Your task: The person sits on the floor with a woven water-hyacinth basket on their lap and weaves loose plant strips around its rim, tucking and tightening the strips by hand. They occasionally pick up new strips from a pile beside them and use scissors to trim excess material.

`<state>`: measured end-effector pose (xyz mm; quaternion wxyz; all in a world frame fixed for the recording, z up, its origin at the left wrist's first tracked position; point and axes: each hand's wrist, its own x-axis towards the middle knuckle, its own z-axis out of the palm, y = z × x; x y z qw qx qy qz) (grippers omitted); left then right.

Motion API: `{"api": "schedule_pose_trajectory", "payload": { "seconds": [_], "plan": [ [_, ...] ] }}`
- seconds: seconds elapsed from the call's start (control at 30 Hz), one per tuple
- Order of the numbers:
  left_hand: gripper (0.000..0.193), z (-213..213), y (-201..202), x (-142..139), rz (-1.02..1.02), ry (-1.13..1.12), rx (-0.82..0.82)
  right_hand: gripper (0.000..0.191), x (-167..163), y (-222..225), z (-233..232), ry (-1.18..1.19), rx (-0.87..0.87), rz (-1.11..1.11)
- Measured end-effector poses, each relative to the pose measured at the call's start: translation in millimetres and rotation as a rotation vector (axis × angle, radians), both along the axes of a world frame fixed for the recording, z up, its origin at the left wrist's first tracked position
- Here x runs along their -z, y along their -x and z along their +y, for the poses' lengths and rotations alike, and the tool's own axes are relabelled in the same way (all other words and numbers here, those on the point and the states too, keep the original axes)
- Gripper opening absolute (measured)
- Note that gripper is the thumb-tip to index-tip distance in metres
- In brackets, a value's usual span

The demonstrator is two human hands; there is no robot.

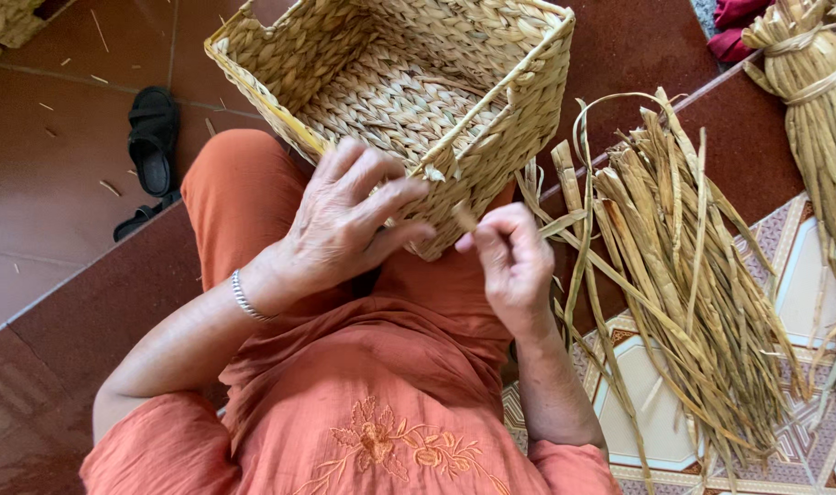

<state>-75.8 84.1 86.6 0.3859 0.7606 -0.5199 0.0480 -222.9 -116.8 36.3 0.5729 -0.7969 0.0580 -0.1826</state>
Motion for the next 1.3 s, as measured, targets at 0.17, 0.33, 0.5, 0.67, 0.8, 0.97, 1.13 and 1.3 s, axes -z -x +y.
{"api": "schedule_pose_trajectory", "payload": {
  "seconds": [0.17, 0.33, 0.5, 0.67, 0.8, 0.97, 1.13, 1.3],
  "plan": [
    [0.05, -26.5, -3.8, 10.3, -0.119, -0.125, -0.106, 0.019, 11.8, -14.6, 0.6, -0.224, 0.094, 0.068],
    [0.032, -27.6, -8.9, 19.2, 0.193, -0.046, -0.143, 0.022, 10.2, -28.1, 0.7, -0.175, 0.121, 0.07],
    [0.014, -25.8, -28.0, 24.6, 0.585, -0.06, -0.125, 0.019, 6.7, -35.8, 1.5, -0.127, 0.076, 0.021],
    [0.018, -28.9, -41.0, 34.7, 0.856, -0.189, -0.128, 0.02, 15.4, -45.2, 6.7, -0.229, 0.143, 0.064],
    [0.019, -29.9, -42.6, 49.3, 1.016, -0.199, -0.092, 0.021, 24.1, -51.3, 9.9, -0.208, 0.181, 0.123],
    [0.021, -27.4, -43.3, 64.5, 0.978, -0.207, 0.007, 0.021, 28.8, -50.6, 20.3, -0.312, 0.159, 0.131],
    [0.022, -25.5, -44.0, 69.5, 1.029, -0.238, 0.029, 0.015, 25.4, -51.2, 18.9, -0.349, 0.16, 0.168],
    [0.021, -28.1, -42.9, 70.2, 1.05, -0.205, 0.034, 0.015, 17.6, -56.5, 9.5, -0.185, 0.132, 0.225]
  ]
}}
